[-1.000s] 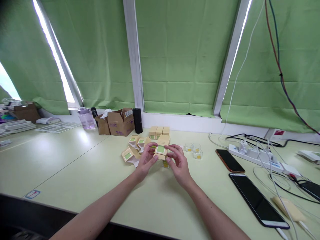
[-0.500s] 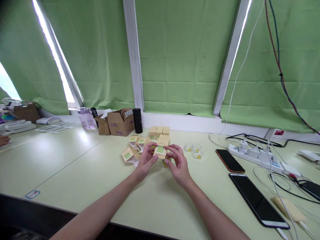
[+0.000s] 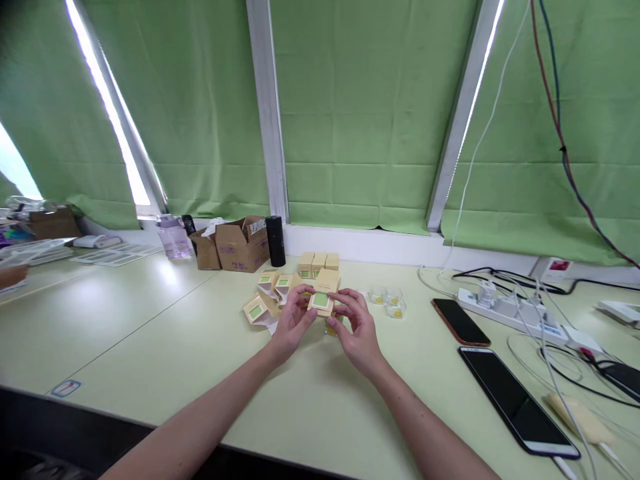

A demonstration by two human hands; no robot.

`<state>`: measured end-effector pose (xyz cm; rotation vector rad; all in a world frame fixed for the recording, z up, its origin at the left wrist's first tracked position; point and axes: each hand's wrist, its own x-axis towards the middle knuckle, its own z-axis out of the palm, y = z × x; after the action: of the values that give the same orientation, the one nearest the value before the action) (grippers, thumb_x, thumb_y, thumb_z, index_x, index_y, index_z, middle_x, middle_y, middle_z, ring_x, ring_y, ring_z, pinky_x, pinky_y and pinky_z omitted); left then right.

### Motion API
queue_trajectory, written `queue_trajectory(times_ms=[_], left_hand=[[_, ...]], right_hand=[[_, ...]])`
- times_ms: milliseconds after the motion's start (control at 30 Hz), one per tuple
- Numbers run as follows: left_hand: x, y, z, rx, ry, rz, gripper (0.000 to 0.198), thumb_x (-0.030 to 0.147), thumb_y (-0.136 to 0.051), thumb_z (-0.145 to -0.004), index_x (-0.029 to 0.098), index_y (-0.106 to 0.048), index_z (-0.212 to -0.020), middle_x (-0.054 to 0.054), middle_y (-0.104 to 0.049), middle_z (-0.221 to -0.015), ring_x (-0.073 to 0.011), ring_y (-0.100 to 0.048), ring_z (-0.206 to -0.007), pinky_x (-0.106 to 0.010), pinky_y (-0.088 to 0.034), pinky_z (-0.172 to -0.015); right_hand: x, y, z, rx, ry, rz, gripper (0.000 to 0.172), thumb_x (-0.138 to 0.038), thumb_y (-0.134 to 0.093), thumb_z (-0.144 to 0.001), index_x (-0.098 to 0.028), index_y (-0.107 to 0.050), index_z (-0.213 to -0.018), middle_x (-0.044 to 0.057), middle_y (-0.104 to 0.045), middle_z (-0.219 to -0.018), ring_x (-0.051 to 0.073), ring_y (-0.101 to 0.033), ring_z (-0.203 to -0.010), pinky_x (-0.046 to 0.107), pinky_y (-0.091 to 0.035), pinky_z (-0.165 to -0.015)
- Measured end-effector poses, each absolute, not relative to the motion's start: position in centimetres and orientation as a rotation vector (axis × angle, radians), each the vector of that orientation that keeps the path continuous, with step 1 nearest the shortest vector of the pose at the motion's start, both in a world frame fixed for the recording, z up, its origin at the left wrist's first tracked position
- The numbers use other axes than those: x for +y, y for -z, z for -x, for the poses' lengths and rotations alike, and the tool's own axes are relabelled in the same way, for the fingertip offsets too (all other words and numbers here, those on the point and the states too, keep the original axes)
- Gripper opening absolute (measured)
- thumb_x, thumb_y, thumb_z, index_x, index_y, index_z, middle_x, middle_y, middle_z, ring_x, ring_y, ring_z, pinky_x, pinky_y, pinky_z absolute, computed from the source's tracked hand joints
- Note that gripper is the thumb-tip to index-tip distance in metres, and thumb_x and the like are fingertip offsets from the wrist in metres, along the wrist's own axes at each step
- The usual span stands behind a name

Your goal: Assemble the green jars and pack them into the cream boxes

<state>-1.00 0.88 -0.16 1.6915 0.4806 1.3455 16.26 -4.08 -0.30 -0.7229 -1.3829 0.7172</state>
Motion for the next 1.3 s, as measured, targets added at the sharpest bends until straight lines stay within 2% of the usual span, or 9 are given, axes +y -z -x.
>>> queue_trajectory(times_ms=[533, 600, 667, 800, 867, 967, 1100, 1233, 1300], left_hand=[[1.4, 0.5, 0.7, 0.659, -1.492, -1.932, 0.029, 0.043, -0.058, -0.100, 0.024, -0.055, -0.121, -0.010, -0.049, -0.126, -0.0171, -0.059, -0.097, -0.033, -0.053, -0.086], [1.2, 0.4, 0.7, 0.676, -1.520, -1.986, 0.028, 0.041, -0.057, -0.101, 0.025, -0.056, -0.124, -0.010, -0.048, -0.129, -0.0190, -0.060, -0.104, -0.035, -0.054, -0.090], [1.0, 0.2, 0.7, 0.707, -1.557, -2.060, 0.029, 0.038, -0.056, -0.101, 0.026, -0.057, -0.128, -0.011, -0.048, -0.133, -0.0233, -0.057, -0.118, -0.038, -0.053, -0.098], [0.5, -0.2, 0.8, 0.770, -1.592, -2.191, 0.039, 0.033, -0.054, -0.102, 0.029, -0.054, -0.140, -0.012, -0.046, -0.138, -0.0272, -0.047, -0.136, -0.045, -0.046, -0.112], [0.4, -0.2, 0.8, 0.779, -1.590, -2.231, 0.044, 0.032, -0.053, -0.102, 0.030, -0.050, -0.146, -0.012, -0.046, -0.139, -0.0270, -0.047, -0.137, -0.046, -0.045, -0.115], [0.5, -0.1, 0.9, 0.778, -1.613, -2.249, 0.048, 0.030, -0.053, -0.102, 0.029, -0.047, -0.150, -0.013, -0.045, -0.141, -0.0272, -0.046, -0.138, -0.047, -0.044, -0.116], [0.9, 0.2, 1.0, 0.822, -1.662, -2.218, 0.049, 0.032, -0.056, -0.101, 0.027, -0.048, -0.149, -0.014, -0.047, -0.142, -0.0286, -0.045, -0.139, -0.049, -0.042, -0.117], [1.3, 0.1, 1.2, 0.905, -1.690, -2.129, 0.048, 0.040, -0.063, -0.096, 0.023, -0.056, -0.140, -0.015, -0.052, -0.137, -0.0317, -0.049, -0.135, -0.050, -0.045, -0.111], [1.5, -0.1, 1.2, 0.942, -1.667, -2.078, 0.048, 0.043, -0.066, -0.093, 0.021, -0.059, -0.135, -0.015, -0.056, -0.132, -0.0316, -0.053, -0.129, -0.048, -0.048, -0.106]], right_hand=[[-3.5, 1.0, -16.5, -1.378, -0.662, 0.809, 0.031, -0.045, -0.067, -0.095, -0.033, -0.071, -0.124, 0.009, -0.047, -0.138, 0.016, -0.071, -0.087, 0.041, -0.060, -0.093], [-3.4, 1.0, -16.5, -1.386, -0.646, 0.823, 0.033, -0.045, -0.067, -0.095, -0.033, -0.070, -0.126, 0.010, -0.046, -0.141, 0.018, -0.071, -0.095, 0.042, -0.059, -0.096], [-3.4, 1.0, -16.5, -1.397, -0.602, 0.833, 0.035, -0.044, -0.067, -0.095, -0.032, -0.069, -0.128, 0.011, -0.045, -0.146, 0.023, -0.067, -0.113, 0.042, -0.057, -0.100], [-3.7, 0.7, -16.4, -1.449, -0.503, 0.889, 0.038, -0.043, -0.065, -0.096, -0.033, -0.067, -0.132, 0.012, -0.043, -0.156, 0.031, -0.040, -0.148, 0.045, -0.052, -0.107], [-4.0, 0.6, -16.2, -1.497, -0.486, 0.916, 0.038, -0.043, -0.063, -0.097, -0.033, -0.066, -0.134, 0.010, -0.042, -0.159, 0.031, -0.036, -0.151, 0.048, -0.047, -0.112], [-4.5, 0.7, -16.0, -1.594, -0.465, 0.899, 0.038, -0.042, -0.057, -0.101, -0.035, -0.063, -0.138, 0.007, -0.038, -0.164, 0.030, -0.038, -0.151, 0.051, -0.039, -0.119], [-4.8, 1.0, -15.9, -1.673, -0.362, 0.939, 0.046, -0.039, -0.054, -0.102, -0.038, -0.052, -0.148, 0.004, -0.037, -0.165, 0.028, -0.025, -0.157, 0.055, -0.028, -0.125], [-5.1, 0.8, -15.7, -1.714, -0.316, 0.869, 0.055, -0.035, -0.050, -0.103, -0.038, -0.037, -0.157, 0.005, -0.039, -0.164, 0.026, -0.031, -0.154, 0.055, -0.032, -0.124], [-5.2, 0.6, -15.7, -1.728, -0.313, 0.853, 0.055, -0.033, -0.048, -0.104, -0.037, -0.035, -0.157, 0.005, -0.042, -0.161, 0.025, -0.035, -0.151, 0.053, -0.036, -0.122]])
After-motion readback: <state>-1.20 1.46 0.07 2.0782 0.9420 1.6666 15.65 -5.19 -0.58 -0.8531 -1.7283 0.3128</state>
